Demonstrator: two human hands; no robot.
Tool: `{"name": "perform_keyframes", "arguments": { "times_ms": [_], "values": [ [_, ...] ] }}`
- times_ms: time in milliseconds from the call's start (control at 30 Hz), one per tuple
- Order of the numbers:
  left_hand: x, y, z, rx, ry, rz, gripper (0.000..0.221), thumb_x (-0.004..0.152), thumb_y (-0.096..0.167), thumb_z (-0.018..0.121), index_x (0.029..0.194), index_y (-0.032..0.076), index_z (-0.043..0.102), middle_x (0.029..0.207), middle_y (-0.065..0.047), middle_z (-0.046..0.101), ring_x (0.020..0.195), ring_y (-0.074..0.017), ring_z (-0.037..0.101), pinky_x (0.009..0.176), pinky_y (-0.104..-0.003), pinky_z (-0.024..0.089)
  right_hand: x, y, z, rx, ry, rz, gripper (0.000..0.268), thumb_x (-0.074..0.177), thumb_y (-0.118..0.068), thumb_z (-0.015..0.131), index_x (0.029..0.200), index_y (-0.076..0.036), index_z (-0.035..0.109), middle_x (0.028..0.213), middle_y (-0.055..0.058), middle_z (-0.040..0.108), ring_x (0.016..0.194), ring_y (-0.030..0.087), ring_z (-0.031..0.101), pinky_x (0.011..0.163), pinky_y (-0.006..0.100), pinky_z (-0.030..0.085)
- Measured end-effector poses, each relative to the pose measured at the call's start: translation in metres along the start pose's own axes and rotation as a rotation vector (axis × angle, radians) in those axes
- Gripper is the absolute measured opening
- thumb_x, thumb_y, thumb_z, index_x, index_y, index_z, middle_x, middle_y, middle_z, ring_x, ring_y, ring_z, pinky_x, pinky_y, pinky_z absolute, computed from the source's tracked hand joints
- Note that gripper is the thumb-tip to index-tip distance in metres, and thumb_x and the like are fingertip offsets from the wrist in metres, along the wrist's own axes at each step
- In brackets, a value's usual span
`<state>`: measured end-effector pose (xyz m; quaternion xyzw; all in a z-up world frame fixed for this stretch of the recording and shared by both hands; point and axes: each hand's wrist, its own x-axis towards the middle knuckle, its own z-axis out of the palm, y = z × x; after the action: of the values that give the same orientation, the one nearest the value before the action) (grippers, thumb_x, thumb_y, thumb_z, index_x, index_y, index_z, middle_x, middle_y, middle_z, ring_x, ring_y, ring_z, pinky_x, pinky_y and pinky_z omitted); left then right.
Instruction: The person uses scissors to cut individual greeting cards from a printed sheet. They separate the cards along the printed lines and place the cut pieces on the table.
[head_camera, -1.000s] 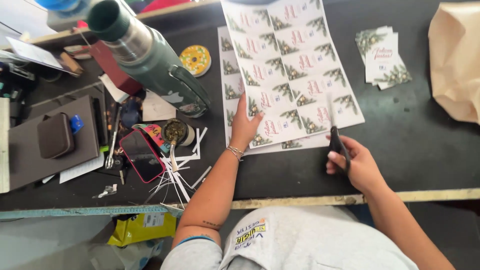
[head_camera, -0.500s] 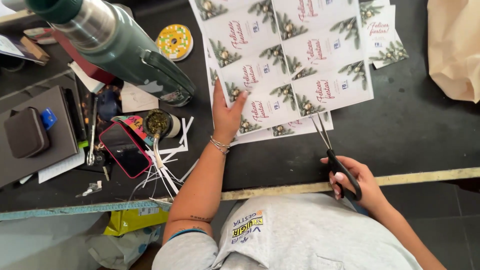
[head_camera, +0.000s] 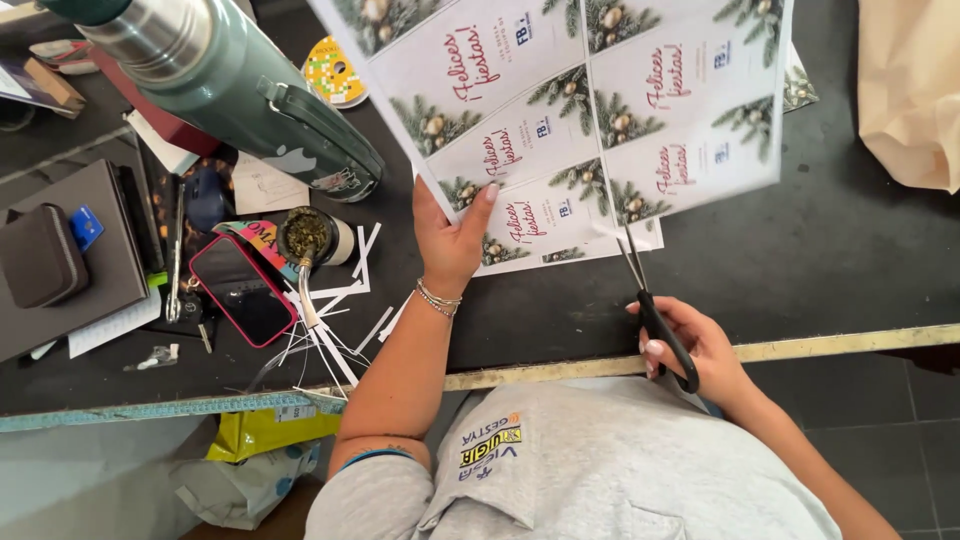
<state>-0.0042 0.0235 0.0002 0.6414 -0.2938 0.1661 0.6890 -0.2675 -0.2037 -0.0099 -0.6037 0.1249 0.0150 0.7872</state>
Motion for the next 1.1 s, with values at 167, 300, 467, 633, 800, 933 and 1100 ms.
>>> {"name": "perform_keyframes", "arguments": {
  "times_ms": [167, 300, 467, 633, 800, 933, 1100],
  "values": [
    [0.009, 0.007, 0.001, -0.009, 0.018, -0.020, 0.076, 0.093, -0.001, 0.075, 0.156, 0.003, 0.034, 0.136, -0.015, 0.061, 0.125, -0.0194, 0.059, 0.109, -0.047, 0.048, -0.002, -0.003, -0.006, -0.046, -0.001, 0.037, 0.047, 0.082, -0.010, 0.076, 0.123, 0.008, 0.065, 0.068, 0.021, 0.067, 0.049, 0.027, 0.069, 0.047, 0.043, 0.063],
    [0.009, 0.010, 0.003, -0.042, 0.025, -0.105, 0.073, 0.096, 0.002, 0.074, 0.157, 0.007, 0.033, 0.136, -0.014, 0.062, 0.125, -0.0165, 0.058, 0.111, -0.047, 0.047, -0.007, -0.031, -0.010, -0.201, 0.042, 0.143, 0.049, 0.077, -0.005, 0.079, 0.121, 0.010, 0.065, 0.071, 0.021, 0.068, 0.052, 0.024, 0.067, 0.046, 0.041, 0.062],
    [0.006, 0.019, 0.000, -0.040, 0.050, -0.342, 0.067, 0.098, 0.019, 0.072, 0.154, 0.008, 0.036, 0.150, -0.009, 0.051, 0.139, -0.0198, 0.051, 0.122, -0.037, 0.042, -0.017, -0.040, -0.028, -0.387, 0.057, 0.244, 0.041, 0.084, -0.016, 0.073, 0.122, -0.002, 0.071, 0.075, 0.008, 0.065, 0.049, 0.018, 0.061, 0.051, 0.030, 0.054],
    [0.008, 0.005, -0.004, -0.044, 0.056, -0.189, 0.078, 0.096, 0.002, 0.076, 0.159, 0.012, 0.031, 0.135, -0.016, 0.064, 0.123, -0.0209, 0.063, 0.111, -0.046, 0.049, -0.009, -0.008, -0.012, -0.131, 0.014, 0.167, 0.048, 0.080, -0.007, 0.077, 0.124, 0.007, 0.065, 0.071, 0.019, 0.067, 0.050, 0.026, 0.070, 0.045, 0.042, 0.063],
    [0.016, 0.034, -0.004, 0.403, -0.011, -0.310, 0.062, 0.103, 0.013, 0.065, 0.158, 0.019, 0.036, 0.150, -0.018, 0.055, 0.134, -0.0395, 0.054, 0.112, -0.054, 0.045, -0.002, -0.020, 0.003, -0.265, 0.049, 0.210, 0.044, 0.078, 0.001, 0.079, 0.120, 0.011, 0.066, 0.065, 0.023, 0.067, 0.046, 0.029, 0.070, 0.044, 0.044, 0.062],
    [0.018, 0.023, -0.013, 0.541, -0.090, -0.321, 0.060, 0.101, 0.002, 0.059, 0.155, 0.016, 0.037, 0.144, -0.027, 0.056, 0.124, -0.0517, 0.057, 0.109, -0.063, 0.045, 0.001, -0.025, 0.004, -0.300, 0.097, 0.179, 0.043, 0.080, 0.000, 0.079, 0.120, 0.009, 0.066, 0.065, 0.022, 0.065, 0.045, 0.029, 0.070, 0.045, 0.042, 0.062],
    [0.017, 0.016, -0.016, 0.639, -0.178, -0.427, 0.061, 0.104, 0.008, 0.055, 0.158, 0.025, 0.033, 0.146, -0.021, 0.057, 0.127, -0.0439, 0.059, 0.107, -0.055, 0.048, -0.003, -0.015, -0.002, -0.660, 0.287, 0.027, 0.053, 0.075, -0.013, 0.090, 0.121, 0.002, 0.070, 0.079, 0.016, 0.072, 0.065, 0.024, 0.071, 0.059, 0.033, 0.056]
  ]
}}
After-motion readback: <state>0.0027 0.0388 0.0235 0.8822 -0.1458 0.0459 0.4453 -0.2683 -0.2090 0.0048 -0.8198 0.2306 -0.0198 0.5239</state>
